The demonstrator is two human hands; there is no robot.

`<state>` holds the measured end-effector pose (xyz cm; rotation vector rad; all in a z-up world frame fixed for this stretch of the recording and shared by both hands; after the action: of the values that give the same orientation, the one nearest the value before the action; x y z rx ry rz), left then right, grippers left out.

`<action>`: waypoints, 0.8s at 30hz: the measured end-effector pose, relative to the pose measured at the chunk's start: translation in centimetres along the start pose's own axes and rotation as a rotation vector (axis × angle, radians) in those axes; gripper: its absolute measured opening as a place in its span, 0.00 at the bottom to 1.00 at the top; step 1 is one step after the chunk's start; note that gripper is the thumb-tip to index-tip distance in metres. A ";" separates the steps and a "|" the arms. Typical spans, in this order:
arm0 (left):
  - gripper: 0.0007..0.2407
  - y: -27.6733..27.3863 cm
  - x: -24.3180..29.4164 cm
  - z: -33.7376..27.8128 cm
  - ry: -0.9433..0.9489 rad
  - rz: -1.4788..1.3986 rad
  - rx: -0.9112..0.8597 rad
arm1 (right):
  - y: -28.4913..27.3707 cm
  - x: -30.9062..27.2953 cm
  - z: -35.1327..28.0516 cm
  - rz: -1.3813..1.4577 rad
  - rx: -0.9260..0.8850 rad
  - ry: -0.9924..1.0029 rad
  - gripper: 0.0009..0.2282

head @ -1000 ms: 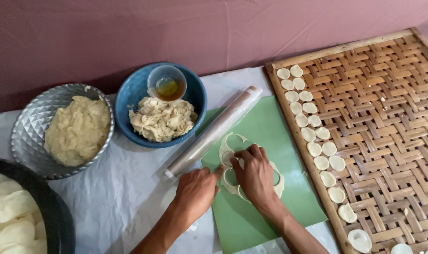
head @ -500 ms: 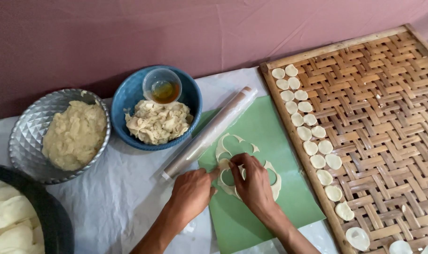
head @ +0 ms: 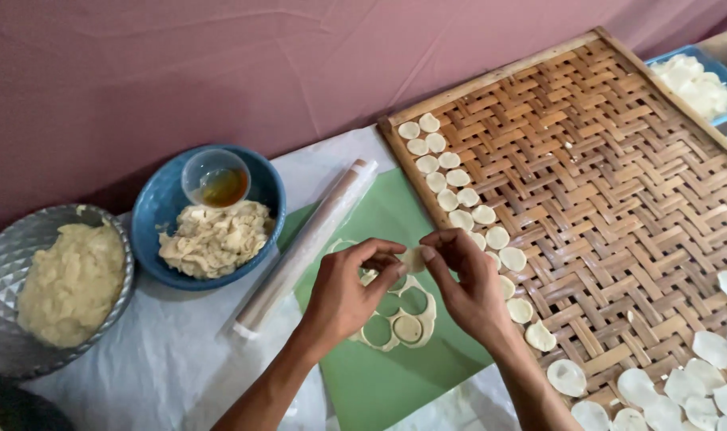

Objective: Rolling out dough with a rolling pin and cutting small circles to place on a woven tray.

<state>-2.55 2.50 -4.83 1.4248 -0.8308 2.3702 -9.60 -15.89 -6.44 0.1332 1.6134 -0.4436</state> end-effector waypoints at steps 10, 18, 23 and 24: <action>0.13 10.1 0.6 6.5 0.091 -0.212 -0.011 | -8.9 -1.3 0.3 0.056 0.101 0.079 0.08; 0.04 16.1 -0.6 6.4 -0.084 -0.210 -0.219 | -13.0 4.0 -2.6 -0.044 0.337 0.270 0.09; 0.04 18.9 -2.4 5.6 -0.054 -0.005 -0.297 | -13.5 7.1 -3.7 -0.178 0.398 0.351 0.08; 0.05 19.4 -3.2 5.4 -0.016 0.099 -0.312 | -13.4 7.2 -3.9 -0.214 0.410 0.381 0.07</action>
<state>-6.54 -16.09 -12.29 1.3027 -1.2385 2.1775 -18.61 -28.05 -10.65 0.3747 1.8985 -0.9592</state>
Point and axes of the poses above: each hand's wrist, its own z-axis towards the middle knuckle, its own y-axis out of the palm, x = y × z, the point moved 1 cm from there along z, towards the middle knuckle, and after that the axes turned 12 degrees about y, right-handed, at the moved point
